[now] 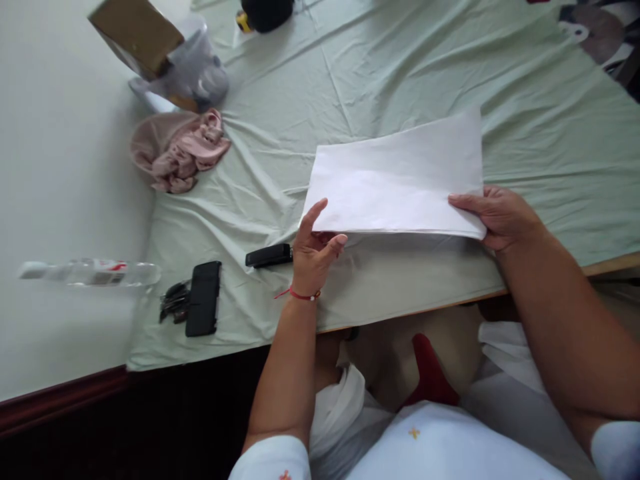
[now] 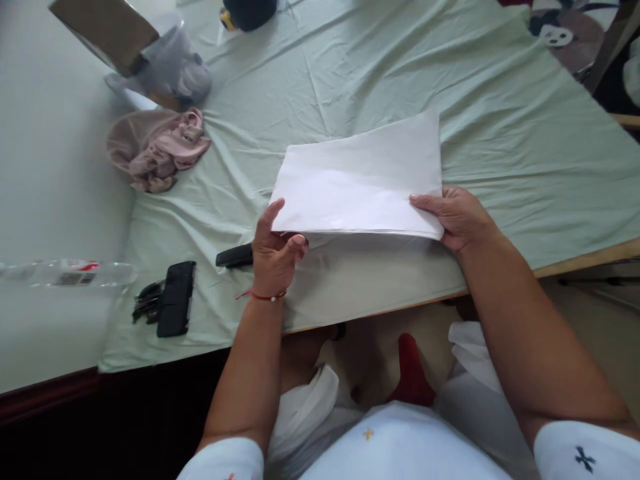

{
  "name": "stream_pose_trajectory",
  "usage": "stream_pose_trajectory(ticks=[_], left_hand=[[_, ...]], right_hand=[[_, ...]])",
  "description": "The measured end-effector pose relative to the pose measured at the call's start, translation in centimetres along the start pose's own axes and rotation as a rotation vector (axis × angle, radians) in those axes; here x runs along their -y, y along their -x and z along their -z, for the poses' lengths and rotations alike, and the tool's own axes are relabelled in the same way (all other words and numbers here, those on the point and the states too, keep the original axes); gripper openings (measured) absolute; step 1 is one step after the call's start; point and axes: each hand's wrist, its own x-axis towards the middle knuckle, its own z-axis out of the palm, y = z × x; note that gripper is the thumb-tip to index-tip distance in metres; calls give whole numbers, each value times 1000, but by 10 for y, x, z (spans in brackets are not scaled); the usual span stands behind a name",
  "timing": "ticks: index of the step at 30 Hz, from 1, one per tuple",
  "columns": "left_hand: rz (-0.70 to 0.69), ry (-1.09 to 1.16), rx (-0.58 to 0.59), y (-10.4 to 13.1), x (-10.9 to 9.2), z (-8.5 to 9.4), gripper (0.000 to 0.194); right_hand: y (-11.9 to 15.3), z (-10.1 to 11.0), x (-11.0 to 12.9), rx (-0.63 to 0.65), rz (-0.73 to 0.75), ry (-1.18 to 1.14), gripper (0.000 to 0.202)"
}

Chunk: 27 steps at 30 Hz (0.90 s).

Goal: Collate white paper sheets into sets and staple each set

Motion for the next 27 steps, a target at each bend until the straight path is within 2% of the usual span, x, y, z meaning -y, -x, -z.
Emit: stream_pose_trajectory(ticks=[3,8,10,20,24,27], left_hand=[[56,-30,19,5,0,-12,76],[89,-32,125,11,4,-27,67],[85,-50,152,12,5,-29,62],[57,-35,138,10,6,-34,46],[63,0,104,8,5,-34,36],[78,19,115,8,3,-34,38]], right_hand=[[0,-3,-3,15,13,-9,5],[-1,-7,-10,47,46,-10,3],[-2,-8,-14,74,45,11,3],[2,-13,-18,148,28,-8,4],[2,-12,-20,149,24,28,10],[0,-10,-22,160,40,15,17]])
